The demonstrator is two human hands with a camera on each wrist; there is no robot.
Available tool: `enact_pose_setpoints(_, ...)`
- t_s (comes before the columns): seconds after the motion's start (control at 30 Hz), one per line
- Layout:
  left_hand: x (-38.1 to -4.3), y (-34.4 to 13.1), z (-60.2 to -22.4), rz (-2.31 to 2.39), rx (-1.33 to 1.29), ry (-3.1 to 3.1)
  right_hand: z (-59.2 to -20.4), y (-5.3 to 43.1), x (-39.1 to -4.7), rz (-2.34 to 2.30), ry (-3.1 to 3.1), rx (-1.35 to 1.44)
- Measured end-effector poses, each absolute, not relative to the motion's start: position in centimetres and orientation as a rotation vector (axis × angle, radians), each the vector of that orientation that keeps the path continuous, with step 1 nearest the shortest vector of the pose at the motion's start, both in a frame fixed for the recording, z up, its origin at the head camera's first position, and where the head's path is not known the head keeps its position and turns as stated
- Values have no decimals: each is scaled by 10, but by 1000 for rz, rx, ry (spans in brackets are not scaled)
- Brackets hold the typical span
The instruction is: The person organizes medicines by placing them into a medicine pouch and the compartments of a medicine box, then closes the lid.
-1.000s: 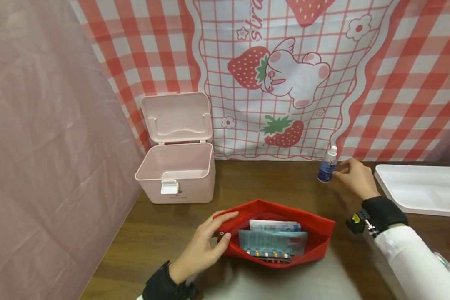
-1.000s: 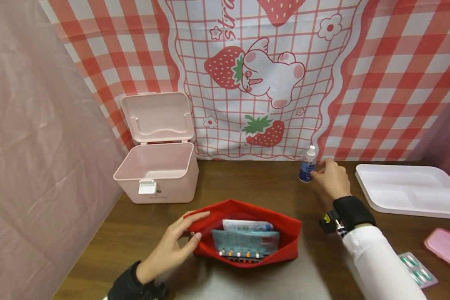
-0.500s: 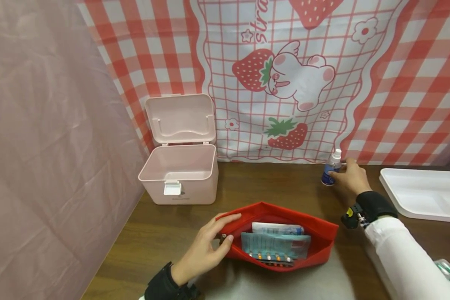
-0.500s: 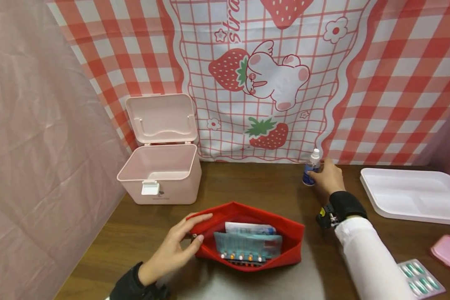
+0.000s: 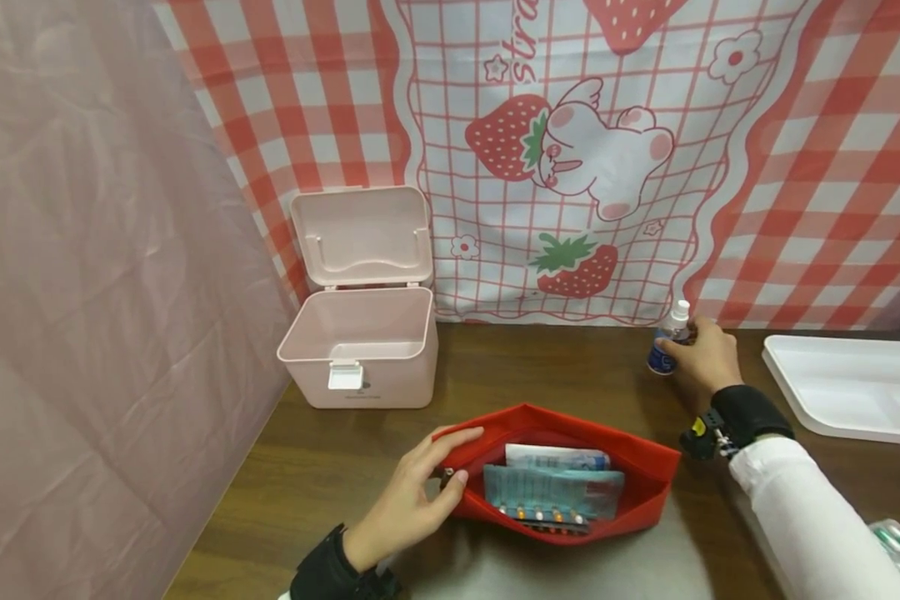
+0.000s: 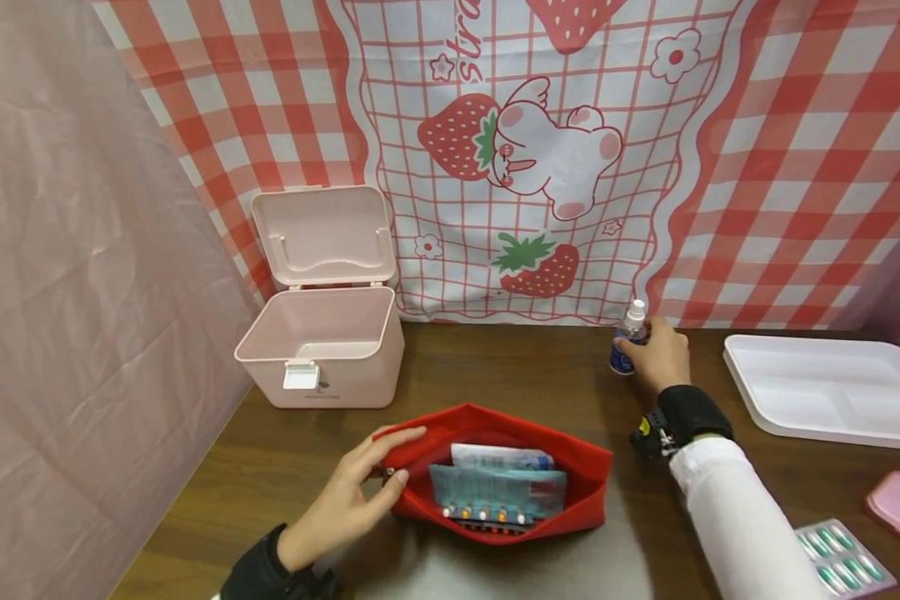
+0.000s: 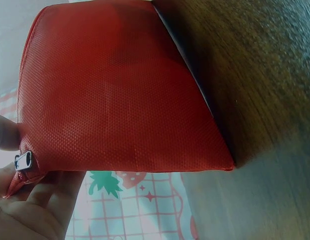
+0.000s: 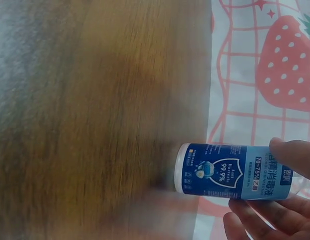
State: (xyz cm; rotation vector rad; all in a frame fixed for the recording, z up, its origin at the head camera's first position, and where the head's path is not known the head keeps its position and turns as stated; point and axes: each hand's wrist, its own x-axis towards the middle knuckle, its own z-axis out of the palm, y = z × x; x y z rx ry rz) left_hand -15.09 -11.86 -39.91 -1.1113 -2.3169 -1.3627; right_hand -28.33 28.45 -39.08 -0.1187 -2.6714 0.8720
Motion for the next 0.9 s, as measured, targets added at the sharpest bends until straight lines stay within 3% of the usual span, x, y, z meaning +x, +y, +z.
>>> enact_pose_setpoints(0.4,-149,-118,-396,-1377,-1112,-2308,-363,277,-250,845,-2663,4)
enact_pose_setpoints(0.9,-148,-118,-395,-1354,-1133,-2289,-281,227,-179,860,-2525,247)
